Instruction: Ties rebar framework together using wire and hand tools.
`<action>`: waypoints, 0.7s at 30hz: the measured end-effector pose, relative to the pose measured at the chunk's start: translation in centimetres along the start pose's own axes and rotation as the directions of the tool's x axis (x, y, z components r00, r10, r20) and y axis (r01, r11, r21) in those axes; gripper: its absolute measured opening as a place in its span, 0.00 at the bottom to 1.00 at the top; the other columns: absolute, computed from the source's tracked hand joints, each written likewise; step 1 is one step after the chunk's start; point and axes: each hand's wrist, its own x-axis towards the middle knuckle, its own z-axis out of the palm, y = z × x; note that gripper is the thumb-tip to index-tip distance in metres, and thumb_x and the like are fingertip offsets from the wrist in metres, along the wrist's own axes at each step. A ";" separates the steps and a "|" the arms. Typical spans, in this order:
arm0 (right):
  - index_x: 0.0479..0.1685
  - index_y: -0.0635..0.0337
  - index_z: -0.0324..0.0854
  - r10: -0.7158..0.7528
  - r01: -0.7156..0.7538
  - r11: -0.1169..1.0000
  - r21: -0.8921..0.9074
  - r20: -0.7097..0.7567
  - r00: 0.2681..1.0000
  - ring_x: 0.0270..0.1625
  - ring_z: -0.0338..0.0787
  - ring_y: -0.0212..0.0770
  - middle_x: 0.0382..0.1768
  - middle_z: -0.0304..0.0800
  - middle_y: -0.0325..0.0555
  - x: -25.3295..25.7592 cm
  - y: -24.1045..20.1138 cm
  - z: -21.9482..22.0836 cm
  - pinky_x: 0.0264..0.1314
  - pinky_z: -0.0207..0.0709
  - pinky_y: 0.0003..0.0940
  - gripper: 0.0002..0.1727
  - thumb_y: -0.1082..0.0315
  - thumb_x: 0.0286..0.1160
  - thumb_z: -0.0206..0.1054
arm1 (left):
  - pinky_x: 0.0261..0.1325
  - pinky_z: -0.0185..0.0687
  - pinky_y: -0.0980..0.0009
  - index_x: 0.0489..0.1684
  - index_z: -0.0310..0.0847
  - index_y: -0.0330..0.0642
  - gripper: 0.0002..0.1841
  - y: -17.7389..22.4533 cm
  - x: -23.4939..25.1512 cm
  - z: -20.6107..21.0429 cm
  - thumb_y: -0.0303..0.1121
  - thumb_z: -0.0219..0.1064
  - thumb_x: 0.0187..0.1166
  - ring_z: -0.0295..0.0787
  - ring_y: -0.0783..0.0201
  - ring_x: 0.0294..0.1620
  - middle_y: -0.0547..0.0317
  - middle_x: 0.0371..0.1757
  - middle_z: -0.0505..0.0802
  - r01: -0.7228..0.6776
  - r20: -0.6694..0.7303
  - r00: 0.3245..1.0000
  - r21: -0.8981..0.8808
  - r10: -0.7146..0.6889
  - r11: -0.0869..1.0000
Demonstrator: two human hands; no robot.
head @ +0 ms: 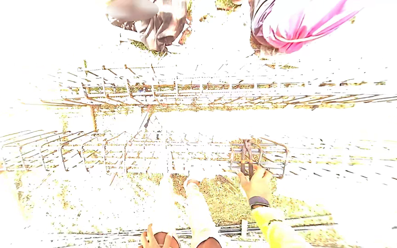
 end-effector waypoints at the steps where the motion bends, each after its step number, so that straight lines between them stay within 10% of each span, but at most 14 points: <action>1: 0.80 0.61 0.71 -0.006 0.006 0.999 -0.039 0.008 1.000 0.77 0.76 0.74 0.80 0.67 0.75 0.0 0.1 -0.3 0.73 0.73 0.70 0.44 0.46 0.68 0.79 | 0.71 0.61 0.19 0.95 0.54 0.56 0.56 0.3 0.3 0.6 0.81 0.56 0.65 0.66 0.26 0.82 0.36 0.88 0.67 0.012 -0.039 0.999 0.005 -0.012 1.000; 7: 0.70 0.66 0.79 -0.022 0.027 0.993 -0.112 0.047 0.999 0.74 0.80 0.67 0.71 0.79 0.69 1.2 0.1 -2.1 0.75 0.74 0.62 0.44 0.41 0.59 0.80 | 0.73 0.56 0.18 0.94 0.55 0.69 0.50 2.5 1.0 2.4 0.80 0.55 0.68 0.63 0.26 0.84 0.43 0.90 0.66 -0.039 -0.191 0.979 0.147 0.067 0.988; 12: 0.67 0.65 0.81 0.010 -0.054 0.976 0.210 0.205 0.979 0.59 0.90 0.63 0.53 0.90 0.66 0.1 -1.4 -4.7 0.63 0.78 0.64 0.23 0.57 0.91 0.50 | 0.75 0.59 0.25 0.93 0.56 0.73 0.49 3.3 2.1 1.8 0.81 0.51 0.66 0.66 0.33 0.84 0.49 0.89 0.69 -0.050 -0.239 0.966 0.196 0.097 0.979; 17: 0.86 0.61 0.51 0.040 -0.184 0.802 0.568 0.256 0.966 0.28 0.90 0.49 0.42 0.86 0.57 -7.4 -4.5 -5.4 0.31 0.87 0.50 0.35 0.66 0.82 0.62 | 0.73 0.67 0.35 0.93 0.58 0.72 0.48 4.7 2.5 0.3 0.78 0.54 0.67 0.71 0.40 0.82 0.51 0.89 0.70 -0.079 -0.244 0.961 0.219 0.133 0.973; 21: 0.79 0.64 0.61 -0.123 -0.482 0.480 0.733 0.601 0.790 0.28 0.91 0.47 0.42 0.91 0.58 -13.6 -6.2 -4.7 0.27 0.87 0.41 0.24 0.70 0.86 0.52 | 0.74 0.67 0.36 0.92 0.60 0.73 0.47 5.4 2.6 -1.7 0.79 0.51 0.68 0.70 0.41 0.82 0.54 0.90 0.68 -0.094 -0.201 0.971 0.184 0.131 0.978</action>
